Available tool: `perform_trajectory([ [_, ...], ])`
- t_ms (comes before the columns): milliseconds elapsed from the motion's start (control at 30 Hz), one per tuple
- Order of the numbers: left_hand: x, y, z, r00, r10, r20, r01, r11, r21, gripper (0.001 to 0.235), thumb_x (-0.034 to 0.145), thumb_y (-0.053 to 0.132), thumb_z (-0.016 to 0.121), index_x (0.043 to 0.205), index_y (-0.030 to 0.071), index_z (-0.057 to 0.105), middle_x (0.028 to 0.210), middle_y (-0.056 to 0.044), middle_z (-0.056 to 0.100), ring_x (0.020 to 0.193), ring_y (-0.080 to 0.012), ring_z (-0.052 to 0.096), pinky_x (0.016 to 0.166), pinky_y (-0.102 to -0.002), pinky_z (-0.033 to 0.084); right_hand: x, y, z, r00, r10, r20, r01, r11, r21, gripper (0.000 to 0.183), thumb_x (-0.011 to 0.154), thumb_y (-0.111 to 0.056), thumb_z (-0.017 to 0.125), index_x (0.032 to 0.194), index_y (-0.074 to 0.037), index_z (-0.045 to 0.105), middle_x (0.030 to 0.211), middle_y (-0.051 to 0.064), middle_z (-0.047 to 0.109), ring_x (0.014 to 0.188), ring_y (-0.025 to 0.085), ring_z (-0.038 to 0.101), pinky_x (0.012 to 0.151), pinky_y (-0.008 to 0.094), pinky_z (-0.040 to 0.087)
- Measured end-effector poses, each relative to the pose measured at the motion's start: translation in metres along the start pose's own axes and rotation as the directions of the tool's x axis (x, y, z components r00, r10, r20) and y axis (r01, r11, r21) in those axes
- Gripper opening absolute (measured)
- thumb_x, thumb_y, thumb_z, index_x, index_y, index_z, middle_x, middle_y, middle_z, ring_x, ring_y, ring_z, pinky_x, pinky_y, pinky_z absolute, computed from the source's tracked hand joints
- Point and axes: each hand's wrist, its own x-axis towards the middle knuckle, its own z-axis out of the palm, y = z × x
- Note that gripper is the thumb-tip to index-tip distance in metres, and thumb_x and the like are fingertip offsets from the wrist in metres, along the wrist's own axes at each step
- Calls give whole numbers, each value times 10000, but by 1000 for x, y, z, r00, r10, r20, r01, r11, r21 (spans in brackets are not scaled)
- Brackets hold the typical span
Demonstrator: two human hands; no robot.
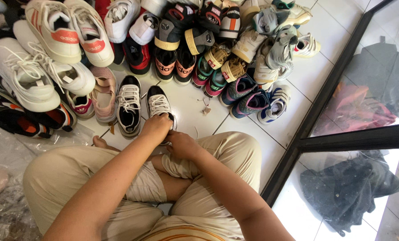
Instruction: The person laces a pair of black and white shoes while sitting on the floor, using a cloth to wipe one of the shoes before finishing the lacing.
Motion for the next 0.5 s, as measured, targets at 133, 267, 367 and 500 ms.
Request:
perform_trajectory([
  [133, 1, 0, -9, 995, 97, 20, -97, 995, -29, 133, 746, 58, 523, 622, 61, 571, 676, -89, 519, 597, -283, 575, 462, -333, 497, 9, 13, 8, 1000, -12, 15, 12, 1000, 19, 273, 754, -197, 530, 979, -73, 622, 1011, 121, 578, 901, 331, 592, 740, 413, 502],
  [267, 3, -2, -14, 977, 191, 94, -195, 980, 29, 105, 747, 20, 519, 665, 59, 571, 695, -67, 511, 637, -237, 588, 506, -271, 516, 10, 13, 5, 999, -34, 4, 33, 996, 77, 280, 750, -200, 539, 972, -54, 627, 980, 136, 593, 893, 340, 595, 746, 415, 499],
  [367, 2, -5, -4, 974, 204, 98, -212, 974, 77, 72, 731, 21, 533, 670, 51, 557, 696, -65, 500, 647, -236, 581, 508, -277, 516, 3, 3, -8, 999, -32, 14, 30, 993, 115, 307, 750, -190, 525, 1001, -39, 617, 1014, 145, 586, 915, 346, 584, 766, 425, 489],
  [500, -2, -5, 0, 979, 189, 75, -195, 978, 79, 70, 730, 27, 519, 683, 38, 570, 697, -82, 521, 689, -237, 576, 528, -279, 510, -4, 12, -12, 996, -80, -43, 89, 957, 276, 292, 733, -92, 502, 995, -31, 616, 1027, 178, 578, 934, 391, 563, 801, 459, 467],
])
